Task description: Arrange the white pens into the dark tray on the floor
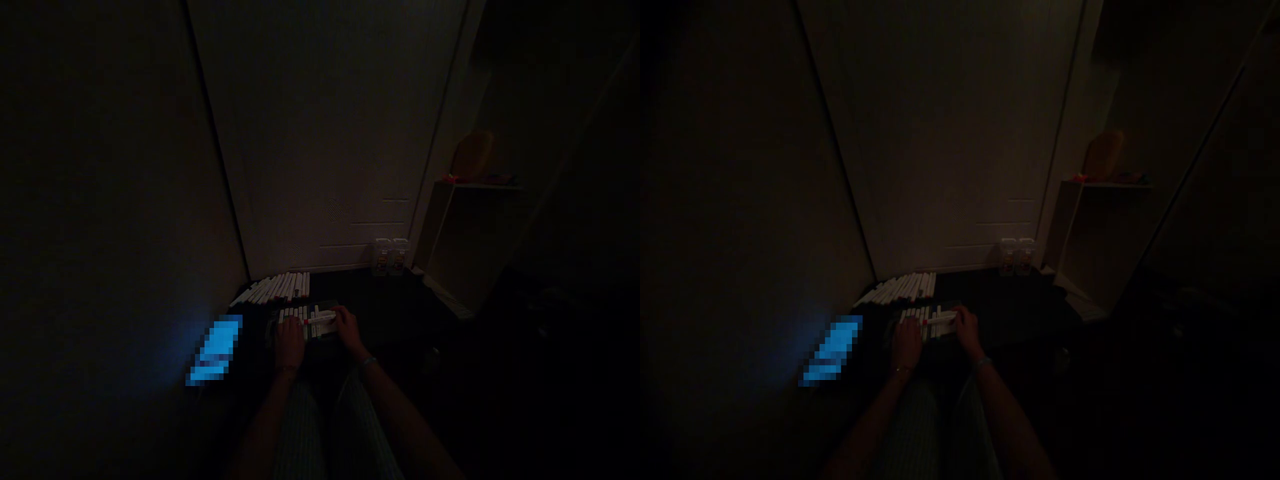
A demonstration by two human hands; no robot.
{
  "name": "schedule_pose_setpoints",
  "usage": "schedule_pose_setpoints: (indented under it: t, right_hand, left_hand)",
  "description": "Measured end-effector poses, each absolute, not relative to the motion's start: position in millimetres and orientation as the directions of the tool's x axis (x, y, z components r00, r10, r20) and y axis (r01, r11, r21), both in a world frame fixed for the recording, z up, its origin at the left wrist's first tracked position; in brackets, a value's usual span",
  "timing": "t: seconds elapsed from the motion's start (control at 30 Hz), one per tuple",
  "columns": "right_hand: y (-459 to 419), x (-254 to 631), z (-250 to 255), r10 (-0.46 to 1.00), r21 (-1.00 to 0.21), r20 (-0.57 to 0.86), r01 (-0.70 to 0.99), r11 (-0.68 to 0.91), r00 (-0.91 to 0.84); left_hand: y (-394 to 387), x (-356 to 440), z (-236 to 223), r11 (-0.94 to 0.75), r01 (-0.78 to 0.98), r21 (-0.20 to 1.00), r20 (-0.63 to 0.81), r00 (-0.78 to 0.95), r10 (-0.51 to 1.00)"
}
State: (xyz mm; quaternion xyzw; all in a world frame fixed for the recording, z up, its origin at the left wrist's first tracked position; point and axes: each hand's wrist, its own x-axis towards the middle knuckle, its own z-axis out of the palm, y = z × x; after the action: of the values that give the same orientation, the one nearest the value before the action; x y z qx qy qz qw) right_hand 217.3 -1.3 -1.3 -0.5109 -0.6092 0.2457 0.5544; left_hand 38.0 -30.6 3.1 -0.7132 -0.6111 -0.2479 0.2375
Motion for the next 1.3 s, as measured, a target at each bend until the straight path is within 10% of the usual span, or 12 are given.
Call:
schedule_pose_setpoints:
  t: [1.3]
  right_hand:
    - [-7.8,216.8,7.4,0.895,-0.883,0.427,0.271,0.383,0.129]
  left_hand:
    - [-31.6,39.0,8.1,-0.207,0.978,0.025,0.63,0.146,0.763]
